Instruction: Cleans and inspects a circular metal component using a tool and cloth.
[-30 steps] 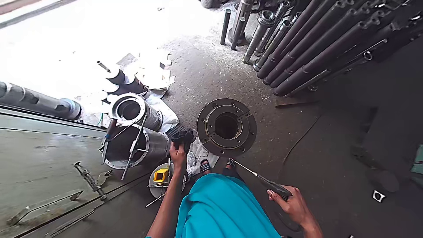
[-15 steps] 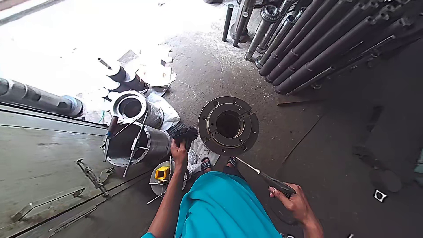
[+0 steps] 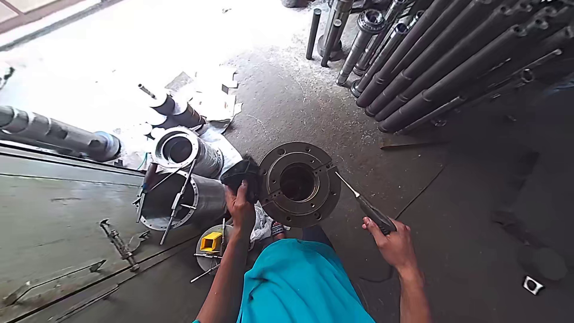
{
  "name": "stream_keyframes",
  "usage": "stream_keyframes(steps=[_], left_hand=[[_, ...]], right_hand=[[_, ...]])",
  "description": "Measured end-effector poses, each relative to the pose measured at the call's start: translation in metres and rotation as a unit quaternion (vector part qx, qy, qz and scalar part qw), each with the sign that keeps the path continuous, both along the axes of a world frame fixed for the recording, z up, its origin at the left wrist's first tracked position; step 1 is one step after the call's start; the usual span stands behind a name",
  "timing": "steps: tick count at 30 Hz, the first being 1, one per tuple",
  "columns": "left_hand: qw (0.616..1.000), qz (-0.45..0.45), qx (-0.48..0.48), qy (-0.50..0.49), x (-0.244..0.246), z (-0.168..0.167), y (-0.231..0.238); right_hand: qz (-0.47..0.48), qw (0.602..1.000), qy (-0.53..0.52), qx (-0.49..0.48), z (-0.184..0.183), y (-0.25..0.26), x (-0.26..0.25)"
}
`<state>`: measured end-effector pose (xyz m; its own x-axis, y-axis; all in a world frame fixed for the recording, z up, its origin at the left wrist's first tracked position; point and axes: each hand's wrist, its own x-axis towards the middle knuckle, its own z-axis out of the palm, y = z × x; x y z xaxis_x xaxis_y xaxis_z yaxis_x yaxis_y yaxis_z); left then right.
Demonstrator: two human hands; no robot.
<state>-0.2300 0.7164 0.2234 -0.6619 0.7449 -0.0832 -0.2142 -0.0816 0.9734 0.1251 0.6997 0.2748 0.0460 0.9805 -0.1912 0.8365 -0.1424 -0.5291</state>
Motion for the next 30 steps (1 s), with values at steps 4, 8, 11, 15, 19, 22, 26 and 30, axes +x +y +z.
stream_keyframes(steps=[4,8,11,15,19,22,26,30], left_hand=[[0.973,-0.152,0.077,0.154,0.039,0.009,0.042],[0.862,-0.349,0.112,0.35,0.091,0.008,0.097],[0.756,-0.475,0.042,0.447,0.125,-0.011,0.12],[0.775,-0.453,0.006,0.441,0.128,-0.021,0.125],[0.931,-0.252,0.034,0.263,0.113,-0.004,0.111],[0.932,-0.211,0.009,0.294,0.107,0.01,0.11],[0.717,-0.502,-0.042,0.482,0.123,-0.001,0.118],[0.636,-0.57,-0.064,0.517,0.119,-0.007,0.129]], right_hand=[[0.073,0.987,-0.062,-0.133,0.021,0.073,-0.005],[0.148,0.956,-0.128,-0.219,0.048,0.134,-0.012],[0.202,0.93,-0.181,-0.247,0.067,0.165,-0.014],[0.246,0.907,-0.213,-0.268,0.069,0.185,-0.002],[0.264,0.897,-0.215,-0.281,0.064,0.19,-0.009],[0.257,0.898,-0.219,-0.282,0.067,0.189,-0.014],[0.23,0.899,-0.235,-0.289,0.069,0.181,-0.023],[0.198,0.897,-0.252,-0.305,0.075,0.17,-0.033]])
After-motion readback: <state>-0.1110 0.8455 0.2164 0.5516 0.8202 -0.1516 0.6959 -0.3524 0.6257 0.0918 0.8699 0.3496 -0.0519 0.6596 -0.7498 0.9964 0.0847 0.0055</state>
